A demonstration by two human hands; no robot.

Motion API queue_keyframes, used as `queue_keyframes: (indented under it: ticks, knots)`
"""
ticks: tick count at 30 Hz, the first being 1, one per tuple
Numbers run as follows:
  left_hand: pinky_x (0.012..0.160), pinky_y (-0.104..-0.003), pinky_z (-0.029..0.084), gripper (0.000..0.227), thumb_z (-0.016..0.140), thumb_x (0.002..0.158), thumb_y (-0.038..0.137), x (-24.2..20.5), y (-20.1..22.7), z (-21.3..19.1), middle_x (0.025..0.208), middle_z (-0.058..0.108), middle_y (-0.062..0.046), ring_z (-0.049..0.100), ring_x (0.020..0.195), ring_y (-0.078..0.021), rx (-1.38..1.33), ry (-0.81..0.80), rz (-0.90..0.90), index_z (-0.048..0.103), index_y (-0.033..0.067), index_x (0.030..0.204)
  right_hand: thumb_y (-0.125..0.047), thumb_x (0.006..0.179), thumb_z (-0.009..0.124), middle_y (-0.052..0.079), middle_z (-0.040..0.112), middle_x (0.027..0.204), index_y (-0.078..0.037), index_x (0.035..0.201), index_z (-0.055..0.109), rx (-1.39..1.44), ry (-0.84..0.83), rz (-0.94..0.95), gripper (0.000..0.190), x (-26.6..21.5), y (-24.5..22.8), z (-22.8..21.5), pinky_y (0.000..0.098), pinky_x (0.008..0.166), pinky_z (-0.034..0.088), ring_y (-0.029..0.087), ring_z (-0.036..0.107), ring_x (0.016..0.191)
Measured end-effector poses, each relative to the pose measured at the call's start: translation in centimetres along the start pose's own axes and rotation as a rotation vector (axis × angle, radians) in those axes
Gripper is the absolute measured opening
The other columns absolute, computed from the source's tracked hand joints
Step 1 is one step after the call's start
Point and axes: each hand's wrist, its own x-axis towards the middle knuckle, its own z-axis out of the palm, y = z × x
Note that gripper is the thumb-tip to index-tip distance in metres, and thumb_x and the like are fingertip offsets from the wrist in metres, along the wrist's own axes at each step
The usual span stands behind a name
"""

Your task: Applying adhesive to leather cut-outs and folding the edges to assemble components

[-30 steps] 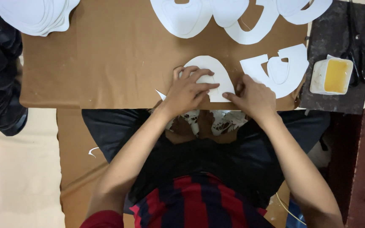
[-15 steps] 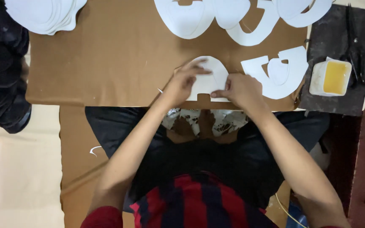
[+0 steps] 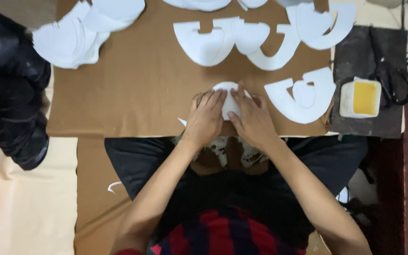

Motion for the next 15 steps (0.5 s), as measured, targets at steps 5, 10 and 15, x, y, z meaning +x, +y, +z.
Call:
queue_keyframes:
  ticks: [5, 10, 15]
  knots:
    - [0.11, -0.054, 0.035, 0.075, 0.064, 0.078, 0.031, 0.2, -0.3, 2.2, 0.144, 0.051, -0.009, 0.047, 0.133, -0.0273, 0.083, -0.024, 0.013, 0.049, 0.0102, 0.149, -0.047, 0.108, 0.035, 0.025, 0.047, 0.154, 0.008, 0.157, 0.026, -0.114, -0.062, -0.024, 0.074, 0.4, -0.2, 0.9, 0.0562, 0.12, 0.016, 0.031, 0.043, 0.145]
    - [0.109, -0.058, 0.04, 0.069, 0.061, 0.085, 0.027, 0.4, 1.4, -0.5, 0.144, 0.049, -0.015, 0.049, 0.132, -0.0326, 0.138, -0.005, 0.008, 0.048, 0.0103, 0.15, -0.071, 0.097, 0.032, 0.02, 0.038, 0.161, 0.003, 0.16, 0.017, -0.157, -0.204, 0.132, 0.099, -2.9, -1.8, 0.5, 0.0485, 0.128, 0.009, 0.028, 0.029, 0.153]
    - [0.107, -0.059, 0.042, 0.07, 0.06, 0.084, 0.024, 0.3, 2.2, -0.2, 0.138, 0.054, -0.016, 0.052, 0.13, -0.0345, 0.24, -0.007, -0.005, 0.047, 0.0173, 0.153, -0.071, 0.092, 0.044, 0.02, 0.032, 0.163, 0.004, 0.162, 0.012, -0.373, -0.217, 0.168, 0.107, -8.4, -4.1, 1.1, 0.0525, 0.127, 0.008, 0.032, 0.028, 0.151]
